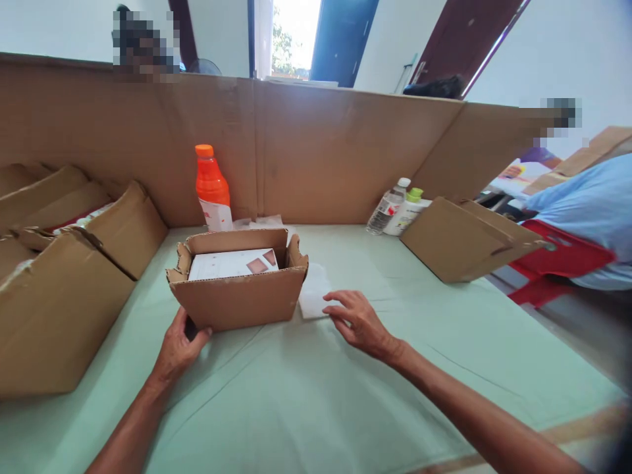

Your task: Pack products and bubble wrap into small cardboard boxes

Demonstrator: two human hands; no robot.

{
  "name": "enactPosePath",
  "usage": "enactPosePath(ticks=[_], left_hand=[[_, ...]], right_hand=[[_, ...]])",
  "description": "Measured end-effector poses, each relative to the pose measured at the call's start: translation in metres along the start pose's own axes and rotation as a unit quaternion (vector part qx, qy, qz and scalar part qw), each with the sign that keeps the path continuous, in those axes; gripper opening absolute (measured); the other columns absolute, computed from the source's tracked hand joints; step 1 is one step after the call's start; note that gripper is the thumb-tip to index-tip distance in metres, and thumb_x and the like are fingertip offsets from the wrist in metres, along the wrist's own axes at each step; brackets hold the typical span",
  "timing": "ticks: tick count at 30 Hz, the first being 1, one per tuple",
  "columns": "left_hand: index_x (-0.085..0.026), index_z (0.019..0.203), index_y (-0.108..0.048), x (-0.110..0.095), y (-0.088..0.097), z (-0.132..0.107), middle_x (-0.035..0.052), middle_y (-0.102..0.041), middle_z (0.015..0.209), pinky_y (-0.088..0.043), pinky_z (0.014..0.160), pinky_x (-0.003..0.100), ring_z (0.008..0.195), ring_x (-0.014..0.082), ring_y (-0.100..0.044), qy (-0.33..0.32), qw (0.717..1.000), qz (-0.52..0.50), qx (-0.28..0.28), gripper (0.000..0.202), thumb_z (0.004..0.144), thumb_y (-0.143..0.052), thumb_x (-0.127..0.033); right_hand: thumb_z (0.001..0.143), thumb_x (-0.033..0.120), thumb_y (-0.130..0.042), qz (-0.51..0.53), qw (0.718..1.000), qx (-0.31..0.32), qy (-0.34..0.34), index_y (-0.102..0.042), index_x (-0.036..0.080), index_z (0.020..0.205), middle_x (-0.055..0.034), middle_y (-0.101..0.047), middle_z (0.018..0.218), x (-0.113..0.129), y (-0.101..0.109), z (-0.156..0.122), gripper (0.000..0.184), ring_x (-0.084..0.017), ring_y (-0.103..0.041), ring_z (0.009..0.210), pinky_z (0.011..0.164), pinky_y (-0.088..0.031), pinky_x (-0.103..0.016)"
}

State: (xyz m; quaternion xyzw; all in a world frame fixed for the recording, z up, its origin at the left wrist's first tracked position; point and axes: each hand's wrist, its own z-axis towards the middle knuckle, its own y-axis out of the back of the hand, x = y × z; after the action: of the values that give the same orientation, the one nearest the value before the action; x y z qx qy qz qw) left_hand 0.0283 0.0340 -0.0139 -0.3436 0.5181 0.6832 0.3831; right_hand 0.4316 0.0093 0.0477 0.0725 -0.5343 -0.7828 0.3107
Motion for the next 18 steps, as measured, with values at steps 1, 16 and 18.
enactPosePath(ticks=[1,16,18], left_hand=[[-0.021,0.107,-0.059,-0.003,0.002,-0.001,0.0055,-0.066,0.095,-0.052,0.078,0.036,0.090,0.0266,-0.064,-0.012,1.000,0.017,-0.008,0.042,0.071,-0.065,-0.041],[-0.020,0.140,-0.046,0.001,-0.004,-0.001,0.0092,-0.064,0.113,-0.057,0.076,0.033,0.081,0.0185,-0.068,0.052,0.995,-0.076,-0.042,0.073,0.075,-0.070,-0.046],[-0.024,0.146,-0.039,0.005,-0.007,0.000,0.0126,-0.058,0.130,-0.056,0.087,0.037,0.095,0.0197,-0.068,0.035,0.990,-0.132,-0.036,0.081,0.075,-0.072,-0.042]], right_hand=[[0.087,0.013,-0.053,0.019,0.999,-0.009,-0.024,-0.073,0.028,0.101,-0.0081,-0.073,0.114,0.009,-0.004,-0.009,0.029,-0.026,-0.066,0.103,0.087,-0.050,-0.045],[0.084,0.021,-0.056,0.192,0.962,-0.061,-0.182,-0.051,0.023,0.137,-0.0108,-0.067,0.121,0.067,-0.058,0.043,0.054,-0.026,-0.065,0.102,0.091,-0.054,-0.045],[0.084,0.021,-0.056,0.200,0.963,-0.053,-0.171,-0.050,0.024,0.139,-0.0108,-0.067,0.124,0.065,-0.059,0.045,0.056,-0.027,-0.064,0.105,0.090,-0.054,-0.044]])
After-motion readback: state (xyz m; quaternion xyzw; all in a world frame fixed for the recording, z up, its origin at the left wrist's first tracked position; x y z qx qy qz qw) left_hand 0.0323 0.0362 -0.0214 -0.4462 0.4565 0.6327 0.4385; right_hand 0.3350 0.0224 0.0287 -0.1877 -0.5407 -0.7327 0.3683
